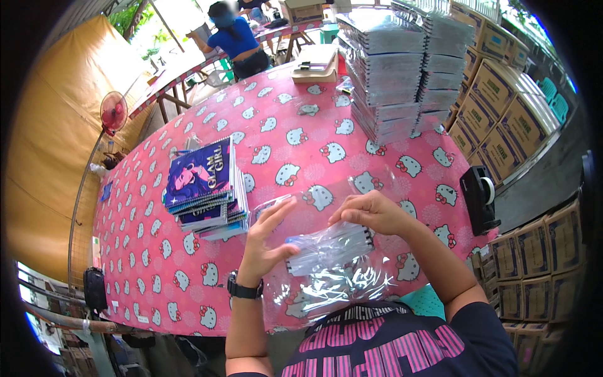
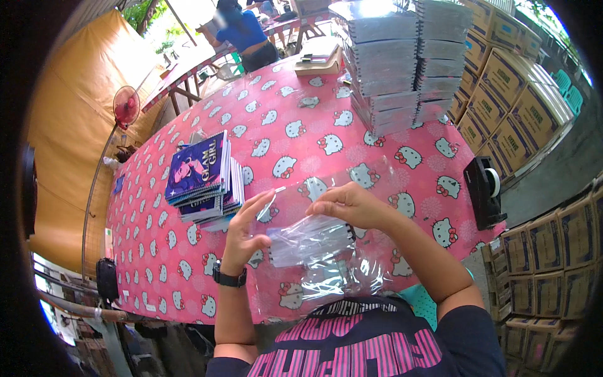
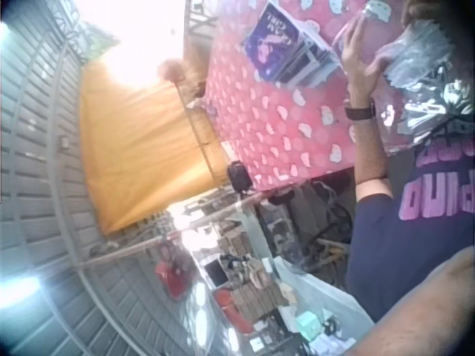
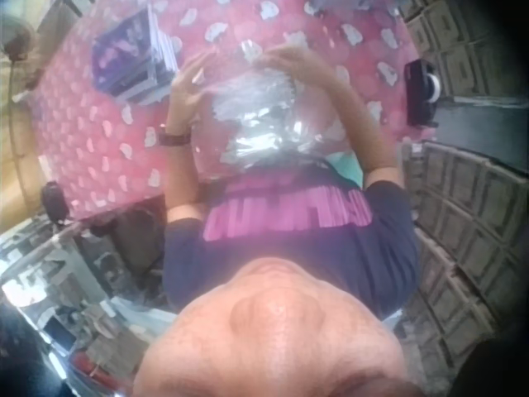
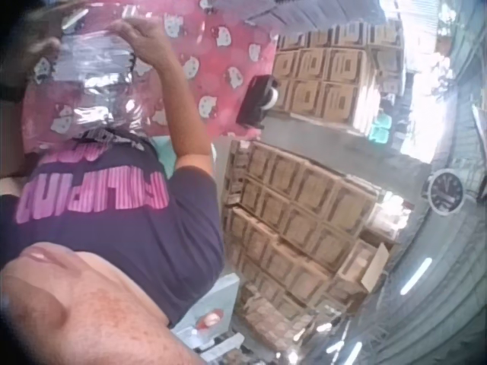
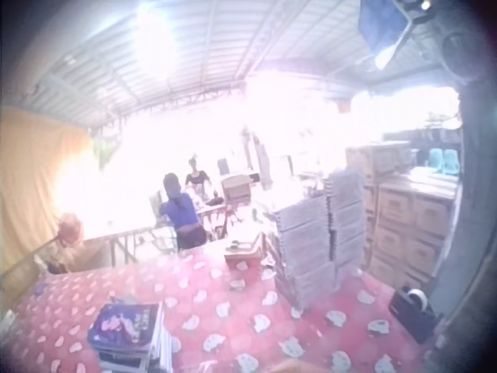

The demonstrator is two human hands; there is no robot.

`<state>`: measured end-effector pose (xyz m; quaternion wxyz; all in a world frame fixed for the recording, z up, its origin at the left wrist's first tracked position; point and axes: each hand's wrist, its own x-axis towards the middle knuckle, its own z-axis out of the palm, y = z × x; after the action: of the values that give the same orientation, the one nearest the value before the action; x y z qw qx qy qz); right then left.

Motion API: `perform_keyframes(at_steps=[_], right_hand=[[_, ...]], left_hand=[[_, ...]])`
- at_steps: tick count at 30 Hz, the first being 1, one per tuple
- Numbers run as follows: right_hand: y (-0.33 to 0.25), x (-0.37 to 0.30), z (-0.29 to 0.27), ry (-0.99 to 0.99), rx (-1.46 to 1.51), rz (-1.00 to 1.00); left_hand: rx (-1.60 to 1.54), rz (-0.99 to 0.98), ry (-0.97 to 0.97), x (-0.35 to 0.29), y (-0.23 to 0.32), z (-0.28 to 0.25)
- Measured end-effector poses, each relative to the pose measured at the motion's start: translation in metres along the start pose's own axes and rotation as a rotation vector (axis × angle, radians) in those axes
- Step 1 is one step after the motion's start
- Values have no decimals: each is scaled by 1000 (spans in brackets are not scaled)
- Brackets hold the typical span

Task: The person picks up a stack of notebooks, places them inside a large plastic sleeve, folds the sleeve over the stack, and secures the package with tape.

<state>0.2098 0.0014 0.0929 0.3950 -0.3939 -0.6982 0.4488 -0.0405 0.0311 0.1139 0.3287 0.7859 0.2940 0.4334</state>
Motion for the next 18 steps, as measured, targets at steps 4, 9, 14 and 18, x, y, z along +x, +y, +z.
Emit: perform_keyframes(at_steps=[4, 9, 14, 18], right_hand=[[-20, 3, 16, 43, -378, -183], [-38, 2, -8, 48, -65, -202], [-16, -20, 12, -194, -604, -204], [-16, -34, 28, -29, -680, -340]], left_hand=[[26, -118, -274, -13, -16, 12], [-249, -81, -126, -9, -8, -7], [124, 123, -334, -19, -9, 7], [257, 191, -152, -24, 20, 18]])
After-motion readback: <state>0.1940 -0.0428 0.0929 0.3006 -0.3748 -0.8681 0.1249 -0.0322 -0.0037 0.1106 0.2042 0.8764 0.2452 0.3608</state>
